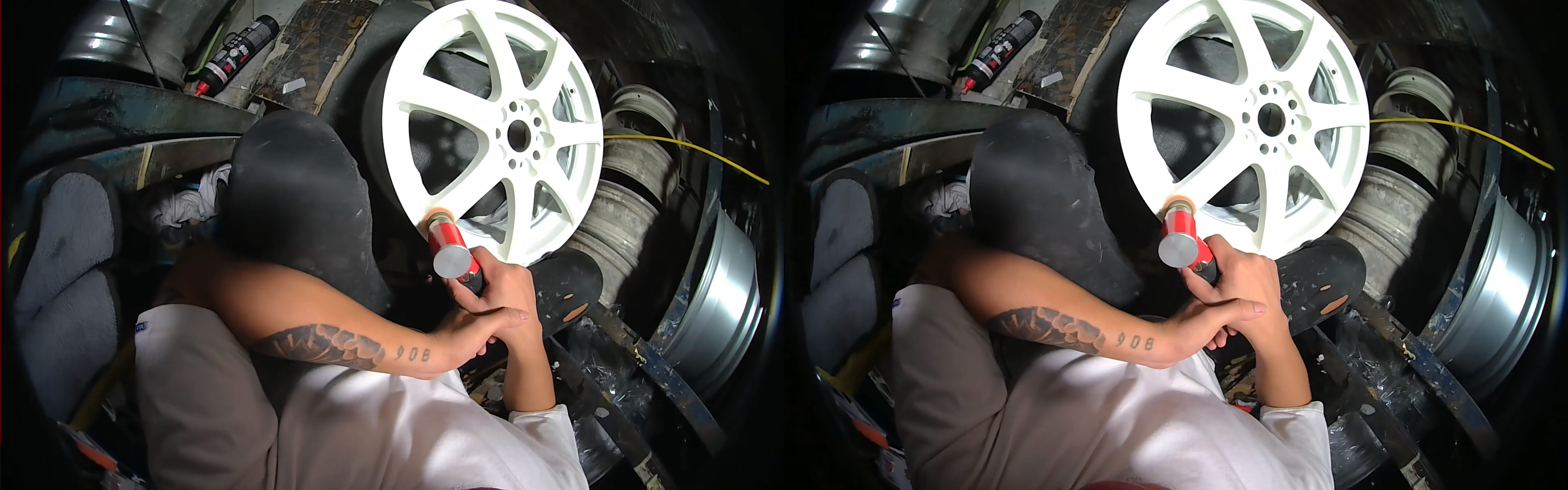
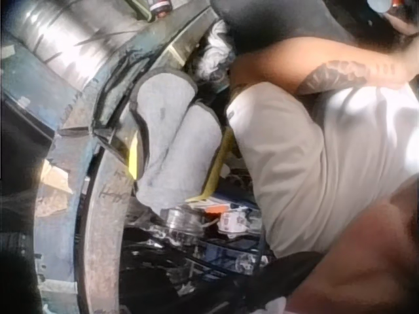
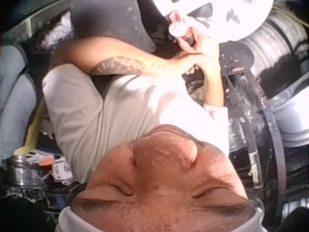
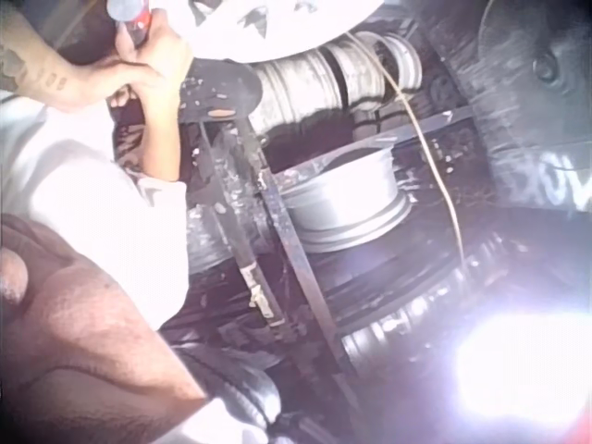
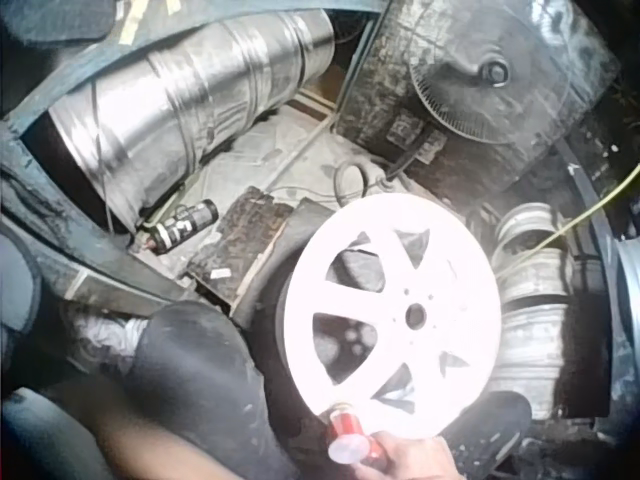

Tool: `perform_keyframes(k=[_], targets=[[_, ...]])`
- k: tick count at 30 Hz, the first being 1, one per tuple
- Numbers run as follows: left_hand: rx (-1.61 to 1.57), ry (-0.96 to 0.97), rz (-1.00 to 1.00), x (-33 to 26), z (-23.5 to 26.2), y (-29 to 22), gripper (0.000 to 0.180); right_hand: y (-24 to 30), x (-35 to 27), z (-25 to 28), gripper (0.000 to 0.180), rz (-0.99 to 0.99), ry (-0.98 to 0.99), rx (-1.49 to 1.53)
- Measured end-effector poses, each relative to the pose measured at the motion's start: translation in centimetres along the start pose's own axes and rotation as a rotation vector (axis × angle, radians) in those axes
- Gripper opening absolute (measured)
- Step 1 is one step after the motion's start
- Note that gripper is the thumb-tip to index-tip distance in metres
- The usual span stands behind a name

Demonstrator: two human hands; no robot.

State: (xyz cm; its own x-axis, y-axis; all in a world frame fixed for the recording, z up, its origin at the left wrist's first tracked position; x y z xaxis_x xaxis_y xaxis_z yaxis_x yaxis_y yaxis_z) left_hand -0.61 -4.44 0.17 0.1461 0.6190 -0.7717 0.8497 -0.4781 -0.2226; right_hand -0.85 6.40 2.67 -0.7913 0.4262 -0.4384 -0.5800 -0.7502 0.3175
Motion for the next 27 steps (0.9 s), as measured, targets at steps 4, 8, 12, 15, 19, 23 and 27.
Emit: perform_keyframes(k=[4, 8, 12, 15, 19, 23, 27], targets=[[0.011, -0.003, -0.047, 0.3, 0.1, -0.3, 0.066, -0.8, -0.1, -0.7, 0.036, -0.014, -0.056, 0.047], [0.043, 0.092, 0.026, -0.1, -0.2, 0.0, 0.069, -1.3, -1.1, -0.3, 0.038, -0.022, -0.034, 0.046], [0.053, 0.040, 0.002, 0.3, 0.0, 0.3, 0.069, -1.6, -1.1, -1.2, 0.039, -0.038, -0.072, 0.100], [0.035, -0.065, -0.086, 1.2, 0.1, 1.1, 0.069, -1.3, -0.3, -1.8, 0.039, 0.013, -0.122, 0.188], [0.013, -0.046, -0.079, 1.2, 0.7, 0.8, 0.068, -1.3, 0.4, -2.0, 0.038, 0.094, -0.097, 0.150], [0.040, -0.012, -0.075, 0.8, 0.3, 0.3, 0.066, -1.5, 0.0, -1.2, 0.039, 0.015, -0.079, 0.130], [0.092, -0.028, -0.183, 2.1, -0.2, 0.2, 0.098, -1.6, 0.2, -0.9, 0.041, -0.043, -0.199, 0.190]])
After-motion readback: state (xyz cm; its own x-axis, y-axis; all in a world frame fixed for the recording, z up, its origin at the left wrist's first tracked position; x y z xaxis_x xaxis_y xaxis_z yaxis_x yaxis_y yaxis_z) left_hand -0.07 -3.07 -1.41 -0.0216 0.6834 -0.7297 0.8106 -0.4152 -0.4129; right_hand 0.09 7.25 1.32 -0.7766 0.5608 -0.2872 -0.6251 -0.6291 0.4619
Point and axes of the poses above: each hand's wrist, its own x-axis towards the middle knuckle, its own z-axis out of the back of the hand, y = z × x, the point moved 3 cm from there along x, towards the middle knuckle, and after that the axes turned 8 degrees about -y, right-handed, at the moved point
